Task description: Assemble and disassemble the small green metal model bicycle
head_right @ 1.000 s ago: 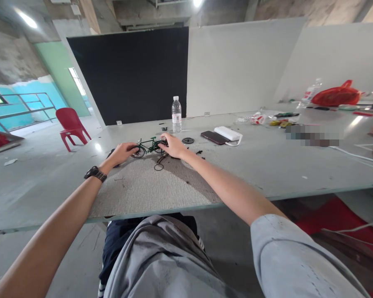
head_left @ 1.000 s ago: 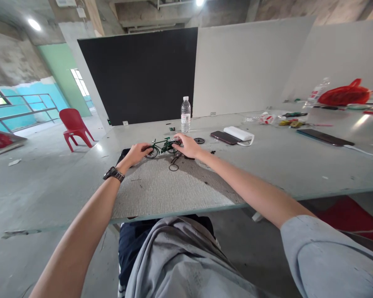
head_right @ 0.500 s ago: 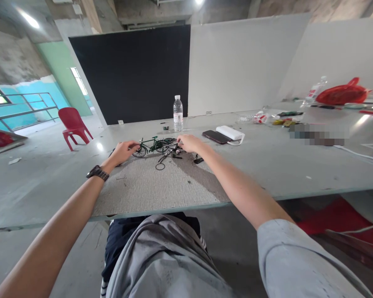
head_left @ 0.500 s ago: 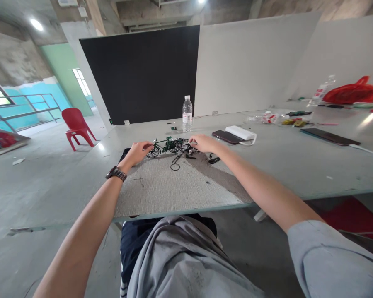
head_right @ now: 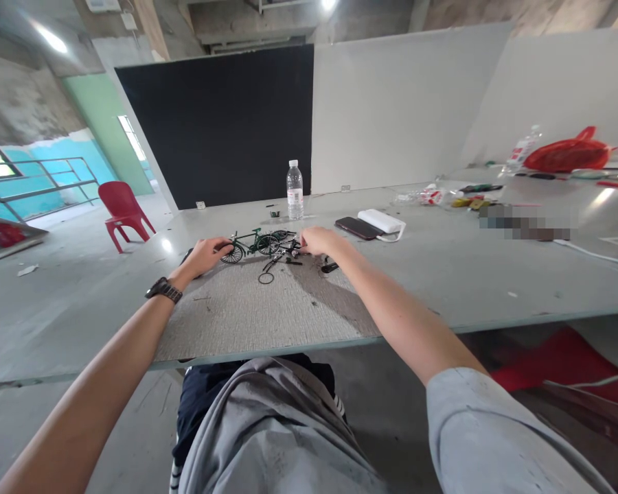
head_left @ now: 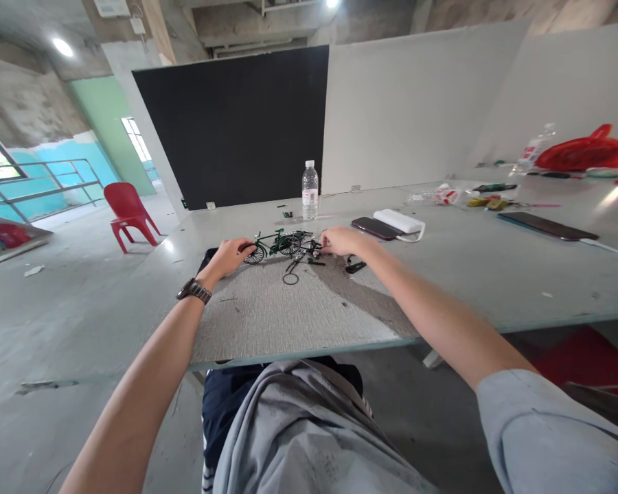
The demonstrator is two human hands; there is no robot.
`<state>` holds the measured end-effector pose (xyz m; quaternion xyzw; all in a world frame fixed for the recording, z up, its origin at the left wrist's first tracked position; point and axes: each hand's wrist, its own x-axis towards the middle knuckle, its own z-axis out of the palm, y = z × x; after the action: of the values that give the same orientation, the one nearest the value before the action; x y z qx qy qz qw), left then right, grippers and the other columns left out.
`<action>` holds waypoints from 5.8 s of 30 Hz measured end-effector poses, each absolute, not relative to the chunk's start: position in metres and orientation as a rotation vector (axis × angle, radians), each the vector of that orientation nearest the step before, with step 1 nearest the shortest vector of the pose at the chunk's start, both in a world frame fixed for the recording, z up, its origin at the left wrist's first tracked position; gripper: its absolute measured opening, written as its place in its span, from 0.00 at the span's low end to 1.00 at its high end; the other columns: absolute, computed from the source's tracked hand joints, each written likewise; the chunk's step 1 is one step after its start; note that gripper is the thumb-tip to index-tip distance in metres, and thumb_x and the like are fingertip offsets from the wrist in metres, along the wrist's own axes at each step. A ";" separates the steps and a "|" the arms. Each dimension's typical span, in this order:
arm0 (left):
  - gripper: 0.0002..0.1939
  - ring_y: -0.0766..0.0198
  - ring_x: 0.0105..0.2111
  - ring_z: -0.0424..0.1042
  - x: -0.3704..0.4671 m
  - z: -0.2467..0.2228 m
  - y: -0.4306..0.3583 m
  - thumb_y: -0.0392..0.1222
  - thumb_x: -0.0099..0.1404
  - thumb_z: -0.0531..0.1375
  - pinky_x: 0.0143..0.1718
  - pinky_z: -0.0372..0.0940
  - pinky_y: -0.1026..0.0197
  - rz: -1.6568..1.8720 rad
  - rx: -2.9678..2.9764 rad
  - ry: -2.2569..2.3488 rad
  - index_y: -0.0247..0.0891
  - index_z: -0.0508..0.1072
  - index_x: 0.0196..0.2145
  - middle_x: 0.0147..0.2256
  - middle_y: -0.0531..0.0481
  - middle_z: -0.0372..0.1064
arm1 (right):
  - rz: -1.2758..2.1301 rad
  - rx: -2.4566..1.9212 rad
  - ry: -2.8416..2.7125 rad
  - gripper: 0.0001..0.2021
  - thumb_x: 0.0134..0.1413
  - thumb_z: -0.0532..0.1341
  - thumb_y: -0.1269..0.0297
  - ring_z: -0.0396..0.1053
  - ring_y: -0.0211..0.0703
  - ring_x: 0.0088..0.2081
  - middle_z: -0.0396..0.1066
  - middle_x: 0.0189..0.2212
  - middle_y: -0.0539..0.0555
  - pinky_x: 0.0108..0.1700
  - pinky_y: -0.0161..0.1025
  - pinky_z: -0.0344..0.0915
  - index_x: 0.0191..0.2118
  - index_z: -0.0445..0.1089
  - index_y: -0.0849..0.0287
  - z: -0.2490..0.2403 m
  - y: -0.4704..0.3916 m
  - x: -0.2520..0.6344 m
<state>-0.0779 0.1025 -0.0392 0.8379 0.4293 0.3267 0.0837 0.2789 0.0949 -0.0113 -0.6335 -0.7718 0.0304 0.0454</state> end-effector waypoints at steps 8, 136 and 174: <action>0.19 0.50 0.43 0.79 -0.077 -0.037 0.101 0.55 0.73 0.59 0.49 0.70 0.53 0.949 2.506 1.292 0.41 0.83 0.46 0.44 0.42 0.82 | 0.038 -1.927 -2.366 0.06 0.57 0.69 0.61 0.77 0.59 0.43 0.80 0.43 0.62 0.41 0.48 0.69 0.41 0.81 0.53 -0.012 0.093 0.277; 0.14 0.55 0.47 0.76 -0.047 -0.018 0.071 0.45 0.79 0.54 0.53 0.65 0.51 1.684 2.924 1.156 0.43 0.78 0.52 0.42 0.45 0.81 | 0.428 -0.732 -2.584 0.22 0.67 0.62 0.48 0.74 0.55 0.55 0.74 0.59 0.61 0.56 0.54 0.70 0.59 0.74 0.53 -0.022 0.016 0.171; 0.15 0.59 0.41 0.77 -0.037 -0.027 0.070 0.48 0.80 0.54 0.45 0.68 0.58 1.557 2.963 1.086 0.39 0.77 0.52 0.40 0.45 0.80 | 0.428 -0.798 -2.717 0.14 0.66 0.64 0.54 0.75 0.52 0.51 0.79 0.52 0.59 0.52 0.47 0.67 0.49 0.80 0.55 -0.007 0.024 0.171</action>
<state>-0.0371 0.0698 -0.0271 0.8270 0.3032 0.4346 -0.1876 0.1714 0.0237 -0.0074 -0.2759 -0.9396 0.1481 0.1382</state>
